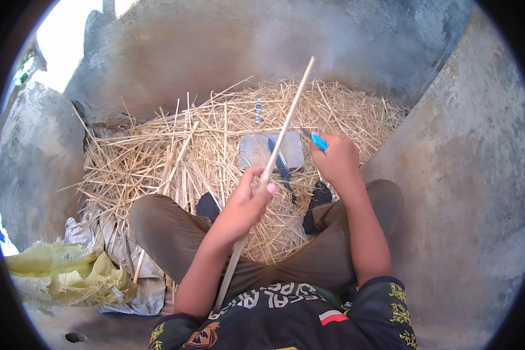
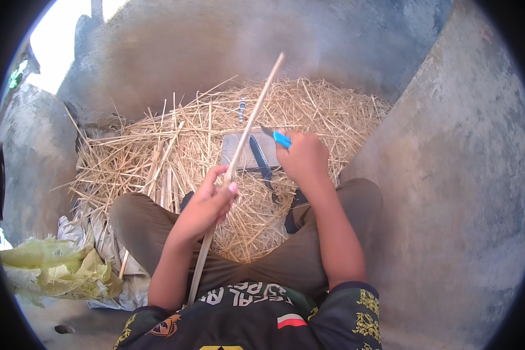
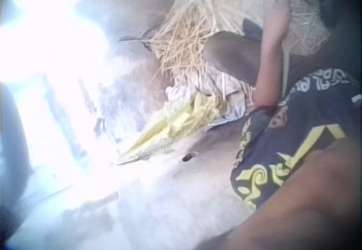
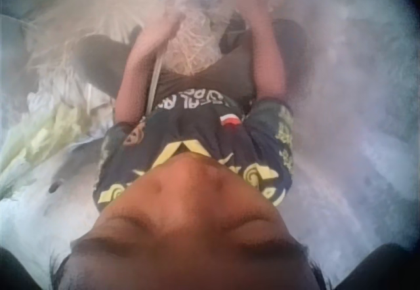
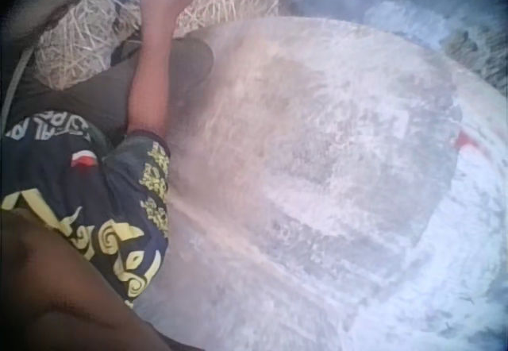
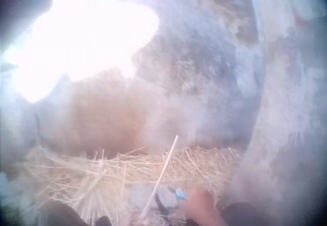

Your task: The person sits cross-legged on a bed of straw and uses a blue utility knife to peel the outer layer off a long, thin wooden stick. They hold the stick with their left hand and scrape along its length with the knife in their right hand, creating a pile of shavings.

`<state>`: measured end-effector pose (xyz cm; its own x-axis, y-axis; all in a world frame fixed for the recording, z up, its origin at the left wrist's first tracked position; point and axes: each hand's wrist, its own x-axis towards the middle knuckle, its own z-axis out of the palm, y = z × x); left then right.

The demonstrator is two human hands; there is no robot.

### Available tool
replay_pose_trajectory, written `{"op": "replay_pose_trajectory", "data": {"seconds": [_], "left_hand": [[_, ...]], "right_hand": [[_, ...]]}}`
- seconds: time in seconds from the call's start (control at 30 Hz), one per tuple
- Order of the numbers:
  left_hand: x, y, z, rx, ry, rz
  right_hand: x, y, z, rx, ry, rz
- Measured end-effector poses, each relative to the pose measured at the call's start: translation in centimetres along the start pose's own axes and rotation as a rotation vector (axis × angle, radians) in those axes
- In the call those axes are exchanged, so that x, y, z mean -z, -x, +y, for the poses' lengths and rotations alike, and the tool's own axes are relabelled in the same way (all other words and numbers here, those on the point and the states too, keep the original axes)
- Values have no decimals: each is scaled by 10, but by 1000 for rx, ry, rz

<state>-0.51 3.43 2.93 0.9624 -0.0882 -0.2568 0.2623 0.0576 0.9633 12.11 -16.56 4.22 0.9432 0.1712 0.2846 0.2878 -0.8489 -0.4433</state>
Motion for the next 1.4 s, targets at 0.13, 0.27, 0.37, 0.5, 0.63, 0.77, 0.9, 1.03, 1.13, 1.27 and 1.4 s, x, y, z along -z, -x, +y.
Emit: {"op": "replay_pose_trajectory", "data": {"seconds": [0.13, 0.27, 0.37, 0.5, 0.63, 0.77, 0.9, 1.03, 1.13, 1.27, 1.4], "left_hand": [[2, -26, 2, -50, 154, -48], [-9, -33, -13, -185, 81, 88], [-7, -43, -31, -323, -83, 236], [-6, -38, -32, -263, -160, 302], [0, -40, -36, -323, -180, 339], [-13, -30, -34, -86, 72, 133], [-38, -10, -23, -85, 192, -116], [-23, -12, -15, -36, 329, -87], [-6, -10, -4, -28, 397, -49], [0, -12, -5, 13, 465, -18], [8, -15, -9, 14, 489, 13]], "right_hand": [[-19, 2, -8, 33, -22, 22], [-48, 1, -17, 15, 28, 70], [-58, 3, -17, 120, 83, 112], [-79, 4, -14, 236, 37, 114], [-88, -19, -11, 204, 113, 173], [-68, -60, 23, -117, 235, 292], [-39, -57, 17, -203, 69, 326], [-64, -47, 27, -373, -178, 235], [-63, -37, 17, -290, -299, 200], [-67, -6, -24, 88, -163, 247], [-73, 3, -39, 394, 39, 321]]}}
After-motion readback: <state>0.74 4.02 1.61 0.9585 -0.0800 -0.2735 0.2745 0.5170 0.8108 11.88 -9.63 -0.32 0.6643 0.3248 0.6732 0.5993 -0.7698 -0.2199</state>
